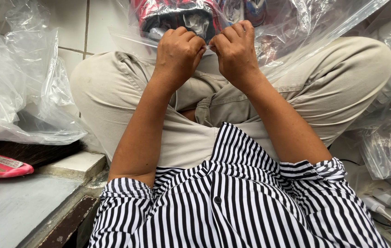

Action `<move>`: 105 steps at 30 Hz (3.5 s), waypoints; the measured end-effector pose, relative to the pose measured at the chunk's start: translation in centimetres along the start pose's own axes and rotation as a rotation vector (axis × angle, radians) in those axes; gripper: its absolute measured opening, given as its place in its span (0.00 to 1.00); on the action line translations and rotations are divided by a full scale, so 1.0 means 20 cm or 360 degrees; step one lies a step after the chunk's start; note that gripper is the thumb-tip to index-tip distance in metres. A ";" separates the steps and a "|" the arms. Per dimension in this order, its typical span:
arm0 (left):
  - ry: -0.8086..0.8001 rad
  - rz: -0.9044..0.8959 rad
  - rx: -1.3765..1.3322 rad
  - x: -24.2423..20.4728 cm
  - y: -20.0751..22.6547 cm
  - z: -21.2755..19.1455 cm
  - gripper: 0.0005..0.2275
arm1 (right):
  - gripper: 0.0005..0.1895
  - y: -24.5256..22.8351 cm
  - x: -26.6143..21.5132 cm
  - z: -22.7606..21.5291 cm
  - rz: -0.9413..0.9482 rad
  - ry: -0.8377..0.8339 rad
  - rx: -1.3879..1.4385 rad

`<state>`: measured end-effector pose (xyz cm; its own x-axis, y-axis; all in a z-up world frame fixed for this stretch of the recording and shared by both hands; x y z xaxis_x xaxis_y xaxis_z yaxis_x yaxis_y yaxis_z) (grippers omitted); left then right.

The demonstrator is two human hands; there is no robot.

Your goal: The person sits on the floor and places pairs of shoes into clear plastic bags. They handle a pair of pink sneakers and a pair of red sneakers, inserting them into bags and sealing the closures.

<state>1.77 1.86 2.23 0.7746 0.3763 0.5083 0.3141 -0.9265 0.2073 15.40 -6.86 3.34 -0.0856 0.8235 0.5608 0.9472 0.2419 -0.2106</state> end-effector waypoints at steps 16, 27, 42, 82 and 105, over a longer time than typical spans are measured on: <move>0.0037 -0.0055 0.0155 0.00 -0.01 -0.04 0.07 | 0.07 0.11 -0.02 -0.02 0.0135 -0.0087 -0.0049; 0.0015 0.0018 0.0046 -0.01 -0.02 -0.01 0.09 | 0.06 -0.02 0.02 0.03 0.0007 -0.0034 0.0034; -0.0051 0.0000 0.0069 -0.01 -0.07 -0.10 0.03 | 0.08 -0.01 0.02 0.02 0.0033 0.0007 0.0102; -0.0061 -0.0061 0.0010 -0.03 -0.11 -0.04 0.06 | 0.03 -0.04 0.08 0.05 0.0079 -0.0084 0.0188; -0.0214 -0.0094 0.0052 -0.01 -0.12 -0.07 0.05 | 0.07 -0.04 0.08 0.10 0.0069 -0.0050 0.0020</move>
<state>0.10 3.90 2.69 0.8201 0.4287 0.3790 0.3773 -0.9031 0.2053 13.90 -4.68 2.73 -0.0546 0.8488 0.5258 0.9462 0.2122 -0.2443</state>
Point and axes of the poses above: each hand's wrist, its own x-axis towards the middle knuckle, its own z-axis out of the palm, y = z × x, the point moved 4 cm from there along x, towards the middle knuckle
